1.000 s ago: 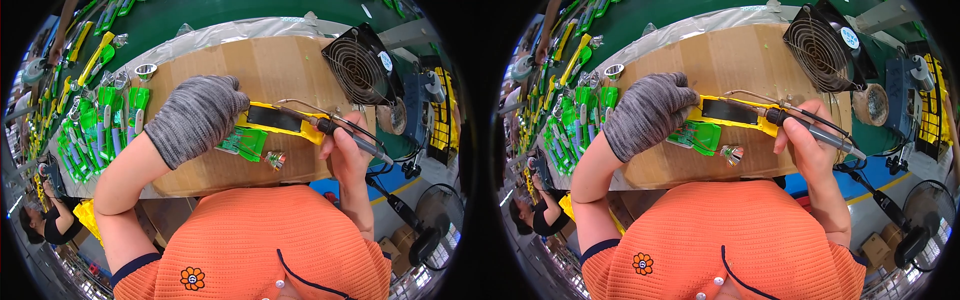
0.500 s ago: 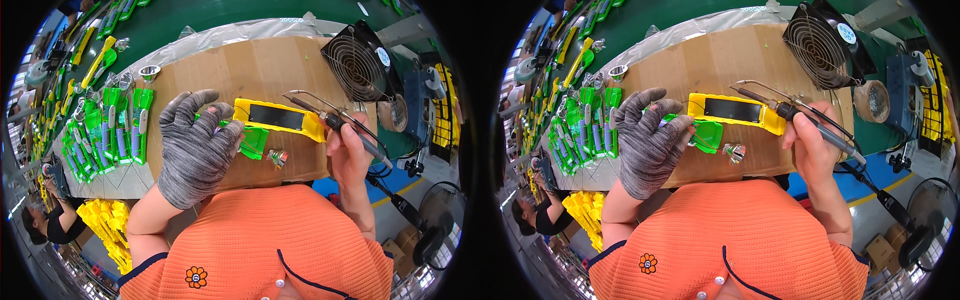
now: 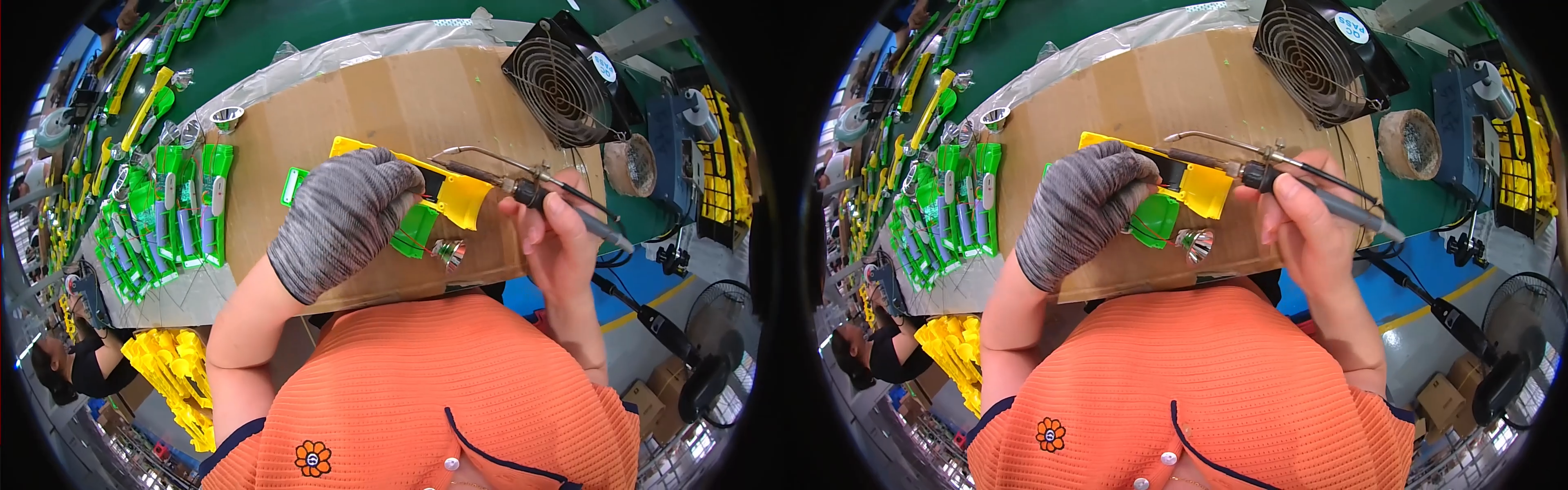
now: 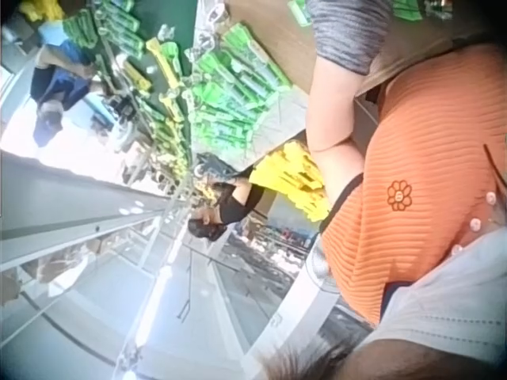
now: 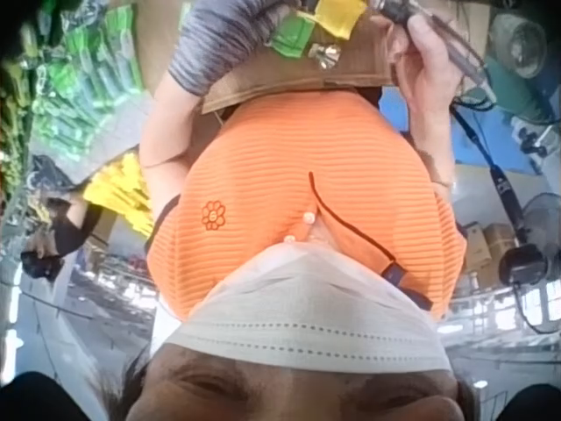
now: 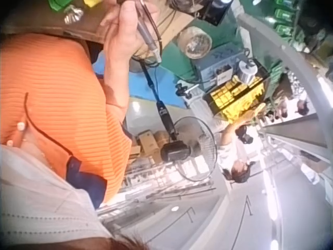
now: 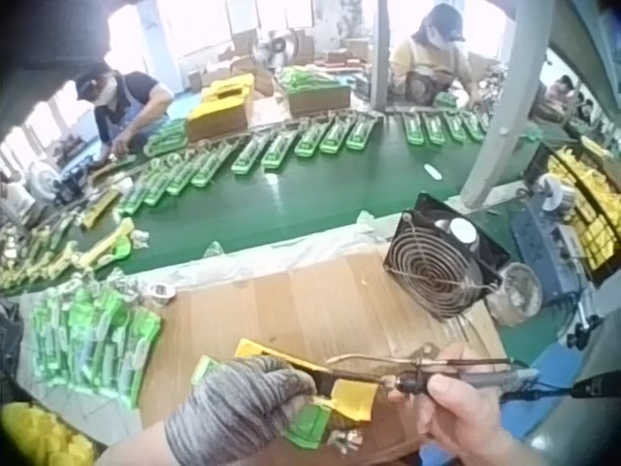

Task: Soldering internal components and wires into flashlight housings on an assembly line.

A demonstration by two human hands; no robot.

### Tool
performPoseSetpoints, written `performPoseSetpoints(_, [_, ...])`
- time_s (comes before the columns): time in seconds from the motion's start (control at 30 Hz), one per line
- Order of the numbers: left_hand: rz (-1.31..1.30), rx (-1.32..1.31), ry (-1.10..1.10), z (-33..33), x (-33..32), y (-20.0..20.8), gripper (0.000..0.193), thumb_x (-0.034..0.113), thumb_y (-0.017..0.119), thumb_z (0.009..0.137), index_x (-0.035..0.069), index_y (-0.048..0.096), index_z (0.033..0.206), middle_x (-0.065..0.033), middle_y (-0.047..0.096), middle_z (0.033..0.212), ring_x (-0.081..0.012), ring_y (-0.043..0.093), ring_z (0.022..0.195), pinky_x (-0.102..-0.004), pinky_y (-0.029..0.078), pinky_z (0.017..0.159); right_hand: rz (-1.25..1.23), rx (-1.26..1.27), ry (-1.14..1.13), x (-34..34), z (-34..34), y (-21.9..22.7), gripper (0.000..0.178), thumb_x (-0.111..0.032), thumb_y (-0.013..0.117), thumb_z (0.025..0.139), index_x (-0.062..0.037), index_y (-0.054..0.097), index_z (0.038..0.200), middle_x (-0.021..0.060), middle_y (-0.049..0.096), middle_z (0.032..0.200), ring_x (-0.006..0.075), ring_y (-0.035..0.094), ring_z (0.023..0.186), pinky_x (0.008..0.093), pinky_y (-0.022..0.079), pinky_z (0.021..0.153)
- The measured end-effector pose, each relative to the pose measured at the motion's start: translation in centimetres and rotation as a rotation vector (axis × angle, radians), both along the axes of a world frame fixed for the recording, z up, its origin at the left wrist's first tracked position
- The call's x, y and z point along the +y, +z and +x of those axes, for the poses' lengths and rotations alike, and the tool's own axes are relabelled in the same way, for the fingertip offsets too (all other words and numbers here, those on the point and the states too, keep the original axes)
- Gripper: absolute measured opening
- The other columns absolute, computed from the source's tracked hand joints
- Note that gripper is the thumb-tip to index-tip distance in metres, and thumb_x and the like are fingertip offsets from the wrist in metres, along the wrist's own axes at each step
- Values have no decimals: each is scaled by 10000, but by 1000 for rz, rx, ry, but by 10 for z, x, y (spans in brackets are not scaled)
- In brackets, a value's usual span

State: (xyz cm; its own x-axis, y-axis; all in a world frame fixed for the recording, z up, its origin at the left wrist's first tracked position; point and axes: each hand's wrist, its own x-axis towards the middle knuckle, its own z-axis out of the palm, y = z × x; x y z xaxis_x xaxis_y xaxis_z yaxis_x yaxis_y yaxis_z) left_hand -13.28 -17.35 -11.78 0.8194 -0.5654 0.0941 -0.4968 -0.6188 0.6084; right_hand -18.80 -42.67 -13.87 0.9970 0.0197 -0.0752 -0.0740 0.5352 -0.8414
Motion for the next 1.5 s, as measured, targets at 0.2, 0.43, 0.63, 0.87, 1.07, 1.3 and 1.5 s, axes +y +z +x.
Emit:
performPoseSetpoints(0.2, [304, 8, -60, 4, -16, 7, 106, 146, 646, 862, 82, 705, 922, -107, 639, 842, -309, 654, 821, -406, 530, 724, -315, 51, 58, -28, 3, 24, 125, -24, 636, 911, -2, 526, 966, 121, 664, 781, 95, 571, 553, 225, 461, 532])
performPoseSetpoints(0.43, [486, 55, -63, 5, -28, 17, 142, 188, 632, 871, 84, 719, 911, -105, 650, 859, -302, 665, 829, -414, 535, 739, -482, 82, 192, -27, 8, 33, 160, -57, 707, 878, -17, 555, 907, 28, 635, 711, 41, 549, 554, 195, 401, 486])
performPoseSetpoints(0.63, [545, 59, -62, 5, -34, 21, 149, 186, 619, 881, 87, 726, 912, -108, 655, 859, -305, 667, 827, -421, 535, 744, -570, 132, 270, -24, 16, 33, 168, -84, 722, 872, -34, 563, 885, -7, 610, 651, 14, 520, 551, 181, 358, 480])
performPoseSetpoints(0.87, [572, 87, -42, 6, -38, 24, 147, 183, 620, 878, 89, 727, 913, -111, 658, 847, -313, 664, 815, -427, 532, 738, -603, 123, 294, -25, 19, 28, 173, -108, 725, 872, -43, 566, 892, -27, 606, 634, 5, 520, 551, 181, 361, 482])
performPoseSetpoints(1.07, [586, 113, -54, 9, -39, 27, 146, 187, 630, 869, 84, 726, 907, -119, 658, 841, -323, 661, 812, -434, 528, 736, -619, 103, 306, -23, 19, 27, 167, -108, 721, 880, -43, 568, 900, -21, 623, 652, 8, 550, 561, 176, 383, 489])
performPoseSetpoints(1.3, [640, 160, -88, 15, -42, 29, 162, 192, 636, 862, 80, 733, 926, -126, 661, 844, -327, 660, 818, -441, 526, 744, -610, 84, 300, -21, 19, 28, 166, -99, 720, 884, -31, 569, 899, -11, 634, 660, 18, 568, 555, 184, 399, 473])
performPoseSetpoints(1.5, [675, 163, -85, 15, -41, 30, 172, 202, 640, 864, 80, 735, 940, -123, 662, 845, -325, 660, 817, -442, 526, 747, -597, 62, 229, -29, 12, 29, 171, -81, 727, 874, -27, 567, 902, 2, 631, 659, 29, 567, 547, 187, 398, 469])
